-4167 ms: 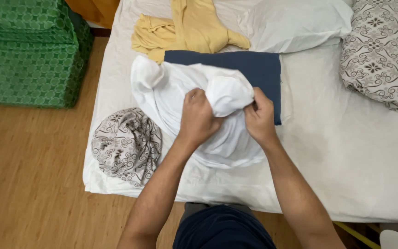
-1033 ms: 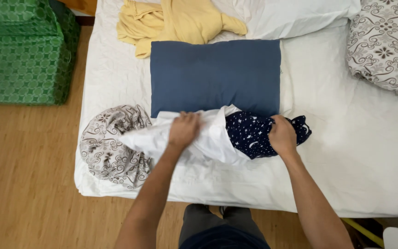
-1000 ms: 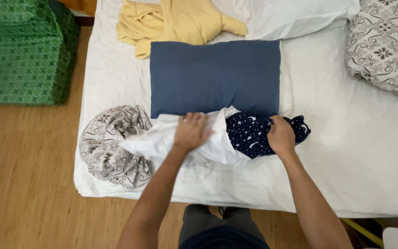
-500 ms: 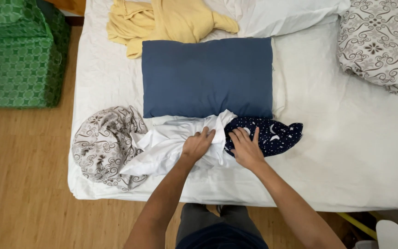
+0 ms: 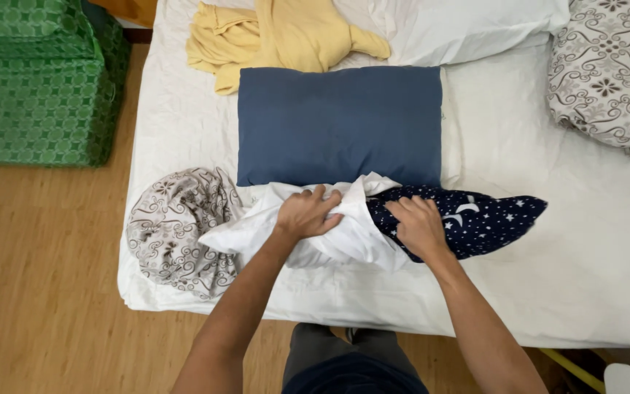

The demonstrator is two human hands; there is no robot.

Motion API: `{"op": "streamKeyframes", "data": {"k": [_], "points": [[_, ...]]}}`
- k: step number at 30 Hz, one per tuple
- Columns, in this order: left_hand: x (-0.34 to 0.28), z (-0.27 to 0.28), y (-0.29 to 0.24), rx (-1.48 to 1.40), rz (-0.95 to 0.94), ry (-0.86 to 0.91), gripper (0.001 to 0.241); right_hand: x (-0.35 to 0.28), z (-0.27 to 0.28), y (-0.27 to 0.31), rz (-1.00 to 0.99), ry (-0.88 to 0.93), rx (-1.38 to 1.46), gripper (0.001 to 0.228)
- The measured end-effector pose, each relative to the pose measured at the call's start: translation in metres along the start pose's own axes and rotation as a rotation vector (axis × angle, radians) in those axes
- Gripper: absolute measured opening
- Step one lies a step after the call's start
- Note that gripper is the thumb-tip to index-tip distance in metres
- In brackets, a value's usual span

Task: The person puts a dark blue pillowcase with a moon and star pattern onto a pillow, then puts a white pillowcase with a grey floral pattern onto another pillow. The person smooths the cases and adjusts the pillows on the bed.

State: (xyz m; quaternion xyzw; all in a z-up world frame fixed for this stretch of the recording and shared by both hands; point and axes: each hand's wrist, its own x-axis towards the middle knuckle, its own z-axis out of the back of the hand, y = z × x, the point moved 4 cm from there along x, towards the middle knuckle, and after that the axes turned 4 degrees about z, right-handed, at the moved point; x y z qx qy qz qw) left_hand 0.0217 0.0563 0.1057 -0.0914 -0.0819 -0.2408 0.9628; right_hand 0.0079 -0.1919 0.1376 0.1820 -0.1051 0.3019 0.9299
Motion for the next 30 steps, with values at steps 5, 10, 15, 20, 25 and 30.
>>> {"op": "streamKeyframes", "data": {"k": [5, 10, 15, 20, 25, 30], "points": [[-0.005, 0.0, 0.028, -0.002, 0.054, 0.023, 0.055, -0.009, 0.028, -0.032, -0.146, 0.04, 0.004, 0.044], [0.003, -0.003, 0.033, -0.042, 0.106, 0.052, 0.058, -0.013, 0.034, -0.047, -0.281, 0.084, 0.072, 0.043], [0.021, 0.032, -0.004, 0.067, 0.124, -0.039, 0.069, -0.018, 0.005, -0.07, -0.629, 0.113, 0.488, 0.039], [0.001, 0.023, -0.041, 0.038, 0.046, -0.218, 0.084, -0.046, -0.039, -0.112, -0.574, 0.18, 0.773, 0.034], [0.006, 0.017, -0.035, -0.302, 0.114, 0.269, 0.06, -0.034, -0.018, -0.107, -0.732, 0.541, 0.957, 0.039], [0.048, 0.011, -0.02, -0.231, 0.185, 0.252, 0.031, -0.001, -0.027, -0.117, -0.659, 0.459, 0.765, 0.024]]}}
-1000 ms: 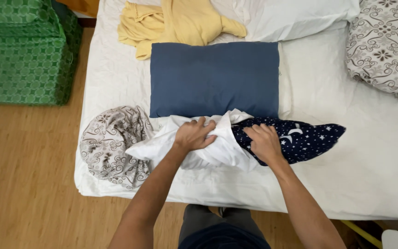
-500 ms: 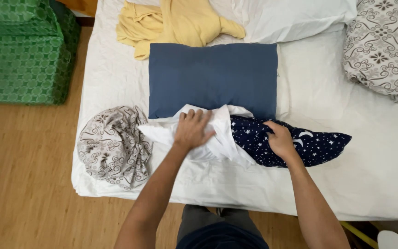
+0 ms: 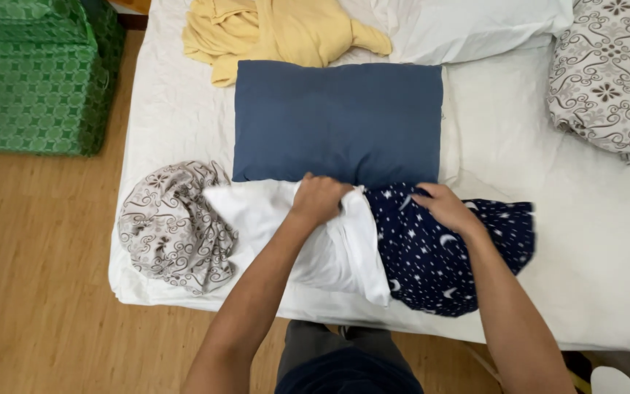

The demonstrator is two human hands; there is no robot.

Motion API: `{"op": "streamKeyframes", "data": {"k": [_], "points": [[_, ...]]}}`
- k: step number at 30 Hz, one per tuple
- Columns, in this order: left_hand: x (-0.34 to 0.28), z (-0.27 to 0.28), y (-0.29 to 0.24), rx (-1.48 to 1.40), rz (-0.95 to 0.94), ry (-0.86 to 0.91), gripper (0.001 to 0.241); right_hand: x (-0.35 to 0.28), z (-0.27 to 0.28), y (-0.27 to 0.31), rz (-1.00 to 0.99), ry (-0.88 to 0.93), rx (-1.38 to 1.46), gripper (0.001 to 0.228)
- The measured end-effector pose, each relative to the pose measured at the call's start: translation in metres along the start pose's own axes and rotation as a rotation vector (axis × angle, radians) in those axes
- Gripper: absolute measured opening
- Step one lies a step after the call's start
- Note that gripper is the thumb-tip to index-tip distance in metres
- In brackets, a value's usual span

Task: The person puts a dark blue pillowcase with a moon and star pattern onto a pillow, then puts a white pillowcase with a grey floral pattern onto another pillow. The person smooths the cases and adjusts the pillows on the bed.

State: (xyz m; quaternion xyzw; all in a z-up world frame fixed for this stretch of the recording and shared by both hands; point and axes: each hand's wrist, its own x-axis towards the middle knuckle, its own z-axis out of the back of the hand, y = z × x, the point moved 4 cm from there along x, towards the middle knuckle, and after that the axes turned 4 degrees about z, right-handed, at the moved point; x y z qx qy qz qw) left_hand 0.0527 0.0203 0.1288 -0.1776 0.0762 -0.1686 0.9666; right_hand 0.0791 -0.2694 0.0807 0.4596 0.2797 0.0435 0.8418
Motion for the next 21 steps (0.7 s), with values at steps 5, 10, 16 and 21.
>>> {"op": "streamKeyframes", "data": {"k": [5, 10, 16, 21], "points": [[0.019, -0.059, 0.016, 0.184, 0.089, -0.273, 0.029, 0.03, -0.031, 0.012, 0.012, -0.332, -0.416, 0.023], [-0.018, -0.116, -0.003, 0.187, 0.043, -0.372, 0.044, 0.046, -0.054, -0.02, -0.111, -0.509, -0.68, 0.031], [-0.056, -0.181, -0.015, -0.076, 0.159, -0.001, 0.05, 0.019, -0.093, -0.051, 0.232, -0.52, -0.788, 0.039], [-0.046, -0.192, -0.025, 0.008, 0.353, 0.047, 0.091, -0.016, -0.133, -0.064, 0.402, -0.321, -0.709, 0.076]]}}
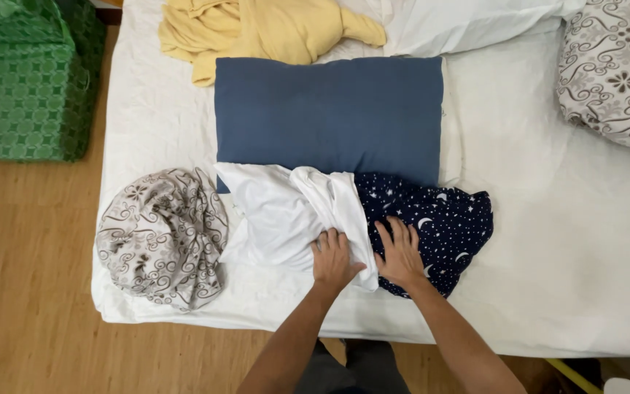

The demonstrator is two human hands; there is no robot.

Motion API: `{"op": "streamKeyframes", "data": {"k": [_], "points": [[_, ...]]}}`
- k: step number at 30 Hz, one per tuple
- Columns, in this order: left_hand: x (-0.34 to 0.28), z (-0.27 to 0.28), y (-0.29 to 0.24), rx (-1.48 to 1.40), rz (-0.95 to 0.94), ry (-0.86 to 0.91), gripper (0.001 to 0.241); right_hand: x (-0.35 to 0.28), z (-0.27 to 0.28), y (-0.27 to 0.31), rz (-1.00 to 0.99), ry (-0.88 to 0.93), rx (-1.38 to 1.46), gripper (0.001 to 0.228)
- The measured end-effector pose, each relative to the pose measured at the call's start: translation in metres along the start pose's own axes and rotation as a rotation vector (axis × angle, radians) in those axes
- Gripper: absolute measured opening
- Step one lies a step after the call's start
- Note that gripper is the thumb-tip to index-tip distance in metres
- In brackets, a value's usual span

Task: The person puts a dark blue pillowcase with a moon and star pattern onto a pillow, then puts a white pillowcase with a grey floral pattern onto another pillow. The person smooths the cases and adjusts the pillows on the bed.

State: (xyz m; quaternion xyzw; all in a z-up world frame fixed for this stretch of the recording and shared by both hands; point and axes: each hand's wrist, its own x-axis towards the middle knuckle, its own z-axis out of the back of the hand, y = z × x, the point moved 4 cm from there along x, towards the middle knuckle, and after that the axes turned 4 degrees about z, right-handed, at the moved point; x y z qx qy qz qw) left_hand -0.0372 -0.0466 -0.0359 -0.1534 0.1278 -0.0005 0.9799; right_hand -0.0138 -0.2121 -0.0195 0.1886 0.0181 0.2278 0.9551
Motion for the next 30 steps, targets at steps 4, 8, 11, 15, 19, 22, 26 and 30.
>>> {"op": "streamKeyframes", "data": {"k": [4, 8, 11, 15, 19, 22, 26, 30], "points": [[0.006, -0.016, -0.009, 0.008, 0.045, 0.014, 0.099, 0.002, -0.012, 0.003, -0.052, 0.051, -0.07, 0.08], [0.007, -0.028, -0.016, 0.008, 0.096, 0.109, 0.097, -0.001, -0.043, -0.01, -0.076, 0.12, -0.208, 0.037], [-0.004, -0.002, -0.031, -0.043, 0.14, 0.155, 0.099, -0.003, -0.037, -0.002, -0.089, 0.106, -0.085, 0.032], [-0.02, 0.009, -0.043, -0.197, 0.179, 0.074, 0.1, -0.007, -0.031, 0.003, -0.092, 0.031, 0.076, 0.027], [-0.026, 0.008, -0.035, -0.325, 0.129, -0.175, 0.074, 0.005, 0.034, 0.025, 0.062, -0.147, 0.13, 0.035], [-0.024, 0.046, -0.029, -0.445, 0.055, -0.355, 0.055, 0.02, 0.087, 0.029, 0.171, -0.35, 0.206, 0.034], [-0.017, 0.127, -0.031, -0.456, -0.132, -0.558, 0.037, 0.052, 0.147, 0.038, 0.187, -0.407, 0.137, 0.035], [0.003, 0.168, -0.005, -0.451, -0.109, -0.747, 0.022, 0.081, 0.18, 0.031, 0.046, -0.426, 0.082, 0.036]]}}
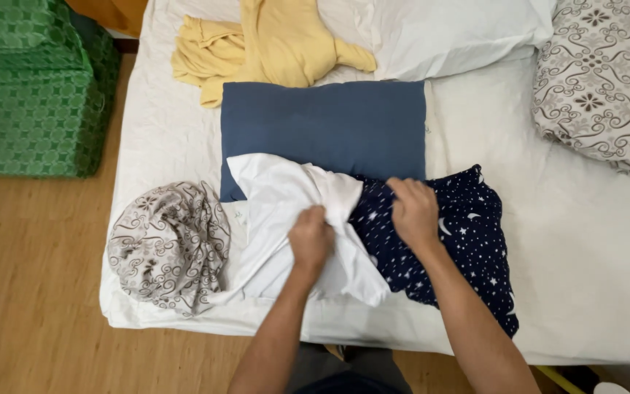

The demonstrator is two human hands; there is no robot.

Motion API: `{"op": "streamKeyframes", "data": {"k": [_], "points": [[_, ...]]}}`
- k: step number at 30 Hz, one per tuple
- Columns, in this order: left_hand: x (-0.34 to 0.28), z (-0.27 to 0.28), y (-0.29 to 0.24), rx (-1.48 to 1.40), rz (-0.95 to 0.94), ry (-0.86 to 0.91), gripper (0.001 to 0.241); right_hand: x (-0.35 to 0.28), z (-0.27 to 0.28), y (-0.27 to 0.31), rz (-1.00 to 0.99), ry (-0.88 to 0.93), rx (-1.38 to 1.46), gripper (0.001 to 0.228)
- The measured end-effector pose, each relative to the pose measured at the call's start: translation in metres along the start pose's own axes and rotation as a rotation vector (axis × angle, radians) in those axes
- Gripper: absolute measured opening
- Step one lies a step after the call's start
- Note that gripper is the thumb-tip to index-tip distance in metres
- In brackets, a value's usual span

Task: The person puts a dark blue pillowcase with a moon and star pattern onto a pillow, then puts a white pillowcase with a grey floral pattern onto another pillow. The person smooths the cases and adjusts the pillows on the bed.

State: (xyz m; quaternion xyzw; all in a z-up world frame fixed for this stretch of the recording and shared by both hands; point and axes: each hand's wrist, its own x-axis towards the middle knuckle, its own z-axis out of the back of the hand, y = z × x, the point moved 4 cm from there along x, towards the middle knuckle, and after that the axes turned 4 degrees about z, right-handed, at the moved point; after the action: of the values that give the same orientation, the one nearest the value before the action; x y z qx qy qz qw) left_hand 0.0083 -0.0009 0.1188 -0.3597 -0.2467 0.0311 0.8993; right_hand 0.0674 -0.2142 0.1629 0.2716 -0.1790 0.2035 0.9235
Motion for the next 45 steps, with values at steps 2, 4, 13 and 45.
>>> {"op": "streamKeyframes", "data": {"k": [2, 4, 13, 45], "points": [[0.015, 0.018, 0.025, 0.048, 0.071, 0.002, 0.016, 0.004, 0.009, -0.013, -0.002, -0.078, 0.03, 0.035], [0.024, 0.035, 0.047, 0.095, 0.146, 0.005, 0.011, 0.007, 0.016, -0.022, -0.005, -0.152, 0.061, 0.033], [-0.021, 0.032, 0.025, 0.024, 0.319, 0.04, 0.028, 0.016, -0.003, -0.039, -0.556, -0.075, 0.346, 0.023], [0.062, 0.031, -0.102, 0.069, -0.463, 0.268, 0.032, -0.026, 0.034, 0.007, 0.087, 0.089, -0.122, 0.035]]}}
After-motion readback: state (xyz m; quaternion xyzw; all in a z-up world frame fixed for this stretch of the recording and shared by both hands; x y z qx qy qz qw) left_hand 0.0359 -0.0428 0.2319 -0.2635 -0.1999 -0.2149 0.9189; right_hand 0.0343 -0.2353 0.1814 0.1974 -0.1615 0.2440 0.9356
